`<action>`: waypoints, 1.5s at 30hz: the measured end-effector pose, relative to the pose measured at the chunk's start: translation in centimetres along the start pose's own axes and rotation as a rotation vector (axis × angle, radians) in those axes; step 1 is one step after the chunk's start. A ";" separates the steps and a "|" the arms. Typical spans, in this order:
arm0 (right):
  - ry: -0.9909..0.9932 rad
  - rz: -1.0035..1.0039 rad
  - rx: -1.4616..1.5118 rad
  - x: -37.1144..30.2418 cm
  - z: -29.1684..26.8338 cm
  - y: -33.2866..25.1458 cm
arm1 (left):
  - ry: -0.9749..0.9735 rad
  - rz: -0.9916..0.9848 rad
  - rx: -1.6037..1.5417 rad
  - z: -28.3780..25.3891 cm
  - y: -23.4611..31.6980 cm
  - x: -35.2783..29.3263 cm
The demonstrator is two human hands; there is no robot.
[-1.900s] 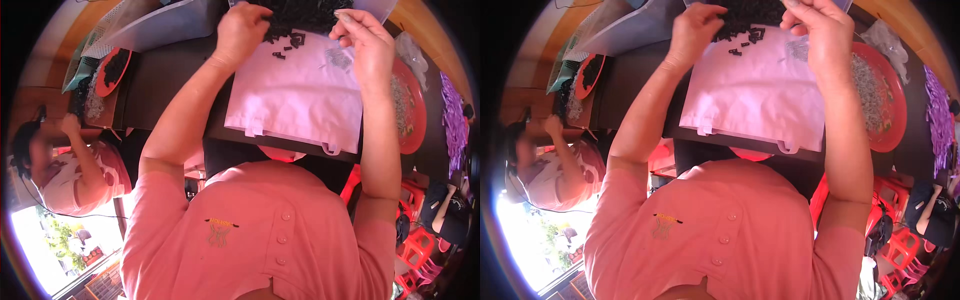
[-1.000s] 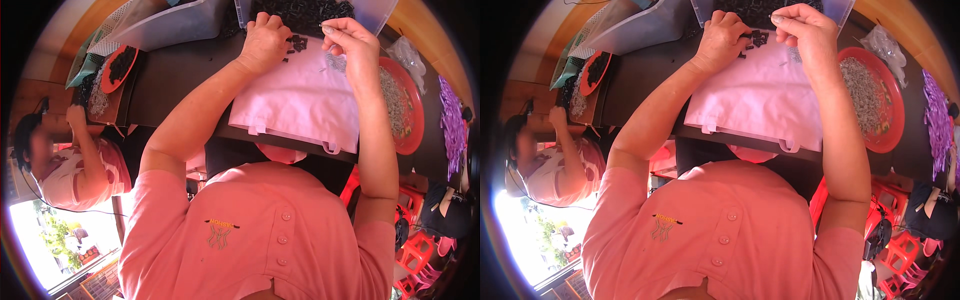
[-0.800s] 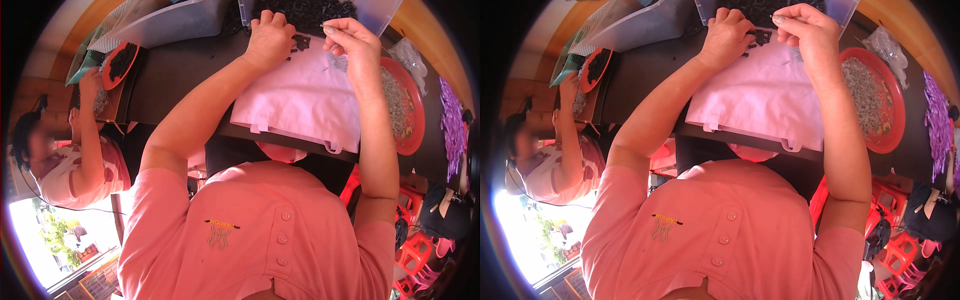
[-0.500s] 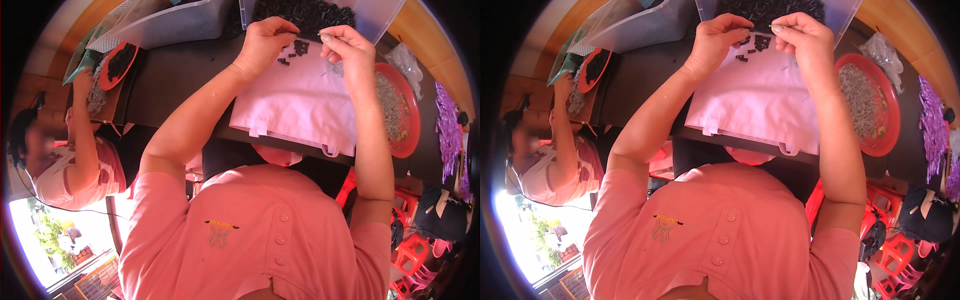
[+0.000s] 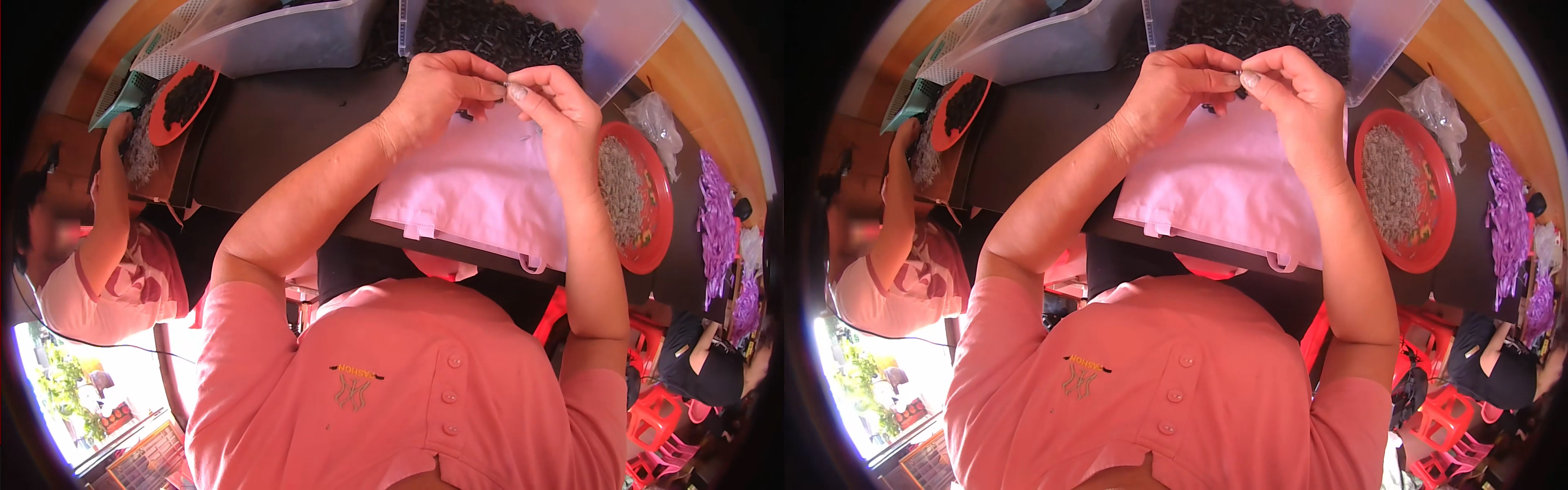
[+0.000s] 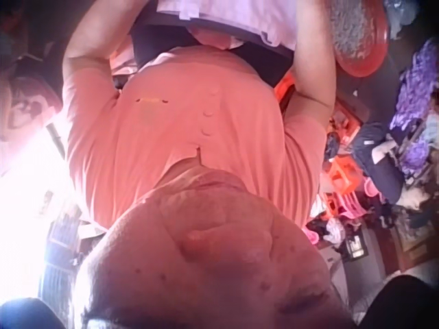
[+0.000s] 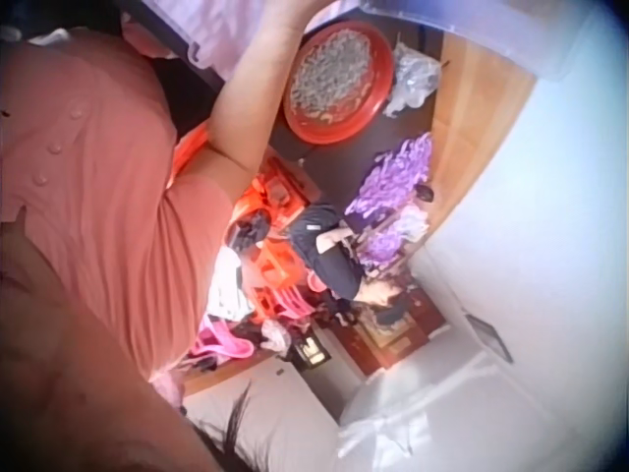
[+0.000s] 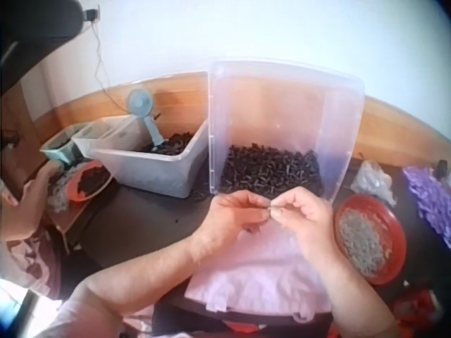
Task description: The person takes black plastic pieces and small metal parts and attaches them together by hand.
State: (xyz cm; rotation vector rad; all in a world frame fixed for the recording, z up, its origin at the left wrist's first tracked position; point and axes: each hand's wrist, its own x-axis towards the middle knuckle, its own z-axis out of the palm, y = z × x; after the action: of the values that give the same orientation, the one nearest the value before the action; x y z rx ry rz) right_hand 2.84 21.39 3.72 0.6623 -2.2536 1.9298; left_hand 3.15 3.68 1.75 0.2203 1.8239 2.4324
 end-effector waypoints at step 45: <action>-0.214 -0.206 -0.276 0.2 -0.3 0.1 | -0.137 0.011 0.036 -0.9 1.2 -0.2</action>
State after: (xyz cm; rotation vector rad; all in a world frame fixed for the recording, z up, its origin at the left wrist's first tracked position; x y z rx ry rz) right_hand 2.55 21.63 3.74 1.0533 -2.3985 1.4817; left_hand 3.18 2.48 2.69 0.3899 1.8140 2.3290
